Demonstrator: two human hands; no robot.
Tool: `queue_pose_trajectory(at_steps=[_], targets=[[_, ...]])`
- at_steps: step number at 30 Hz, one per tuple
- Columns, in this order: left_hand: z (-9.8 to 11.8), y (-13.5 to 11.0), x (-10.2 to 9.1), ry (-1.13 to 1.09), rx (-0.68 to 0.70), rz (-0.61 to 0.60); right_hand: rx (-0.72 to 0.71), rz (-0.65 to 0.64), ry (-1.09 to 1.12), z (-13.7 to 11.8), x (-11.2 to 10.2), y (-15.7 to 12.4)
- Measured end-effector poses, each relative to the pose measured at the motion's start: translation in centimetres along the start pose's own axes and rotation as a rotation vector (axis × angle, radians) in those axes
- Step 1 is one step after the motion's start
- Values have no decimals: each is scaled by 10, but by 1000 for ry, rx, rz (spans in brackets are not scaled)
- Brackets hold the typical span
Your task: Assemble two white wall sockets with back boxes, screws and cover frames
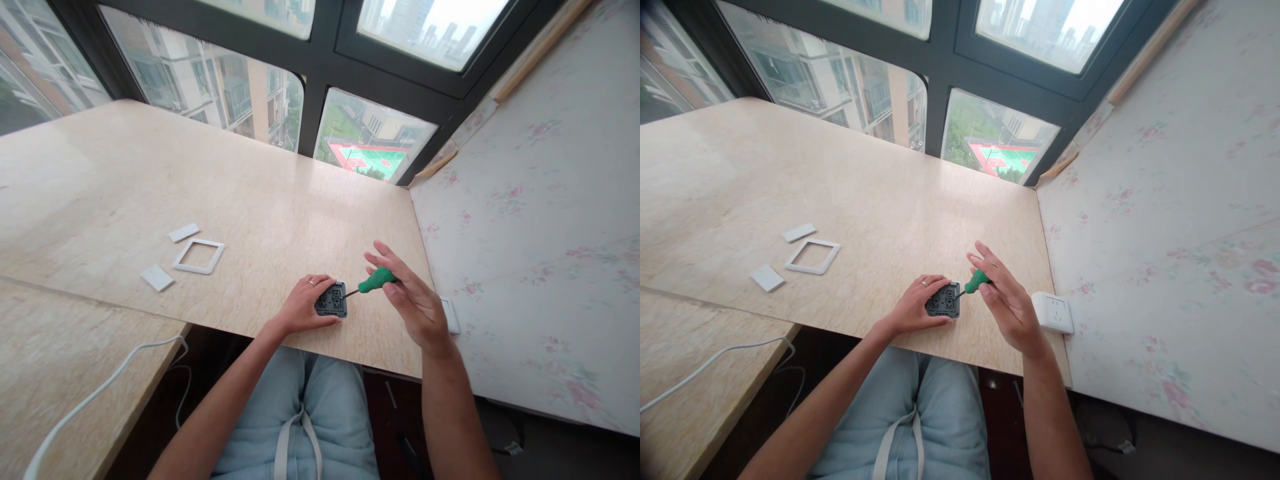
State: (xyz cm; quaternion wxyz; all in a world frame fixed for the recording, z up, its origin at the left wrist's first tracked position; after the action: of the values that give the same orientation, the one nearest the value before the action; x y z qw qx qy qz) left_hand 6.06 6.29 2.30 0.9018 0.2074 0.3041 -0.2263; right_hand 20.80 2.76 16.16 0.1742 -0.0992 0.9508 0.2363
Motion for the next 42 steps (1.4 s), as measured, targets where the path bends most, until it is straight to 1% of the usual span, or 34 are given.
queue_pose_trajectory(at_steps=[2, 6, 8, 10, 14, 17, 18, 20, 23, 25, 27, 32, 35, 37, 42], targets=[[0, 0, 0, 2, -1, 0, -30, 24, -75, 0, -2, 1], [-1, 1, 1, 5, -4, -3, -143, 152, -338, -1, -7, 5], [-1, 1, 1, 8, -1, 0, -159, 162, -414, -2, -5, 8], [-1, 0, 0, 10, 5, 6, -137, 124, -400, -2, -2, 10], [-1, 0, 0, 10, 5, 6, -45, -11, -233, -5, 3, 8], [-2, 0, 1, 8, -2, 9, -10, -62, -145, -7, 4, 4], [-2, 0, 1, 8, -2, 10, -19, -51, -145, -8, 3, 4], [-3, 0, 2, 9, 0, 9, -60, 13, -211, -9, -1, 4], [-4, 0, 2, 12, 5, 11, -151, 140, -407, -11, -9, 6], [-4, 0, 2, 16, 3, 12, -185, 168, -516, -12, -9, 8], [-4, 0, 2, 18, 1, 13, -177, 144, -527, -11, -8, 9], [-2, 0, 1, 24, 18, 17, -45, -7, -234, -6, -1, 6], [-3, 0, 1, 28, 22, 20, -17, -59, -169, -6, 0, 4], [-3, 0, 1, 33, 20, 18, -29, -42, -224, -7, -2, 6], [-3, 0, 1, 36, 11, 11, -89, 93, -535, -13, -7, 15]])
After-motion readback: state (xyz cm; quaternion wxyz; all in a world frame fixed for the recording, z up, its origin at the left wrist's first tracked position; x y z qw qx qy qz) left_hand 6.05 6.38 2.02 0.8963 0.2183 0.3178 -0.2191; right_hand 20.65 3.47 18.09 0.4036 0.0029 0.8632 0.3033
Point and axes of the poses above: each hand's wrist, its own y-axis towards the middle knuckle, its own x-axis out of the palm, z = x × y, the point moved 7 cm from there along y, towards the middle knuckle, and after that the axes turned 2 degrees about -x, right-handed, at the moved point
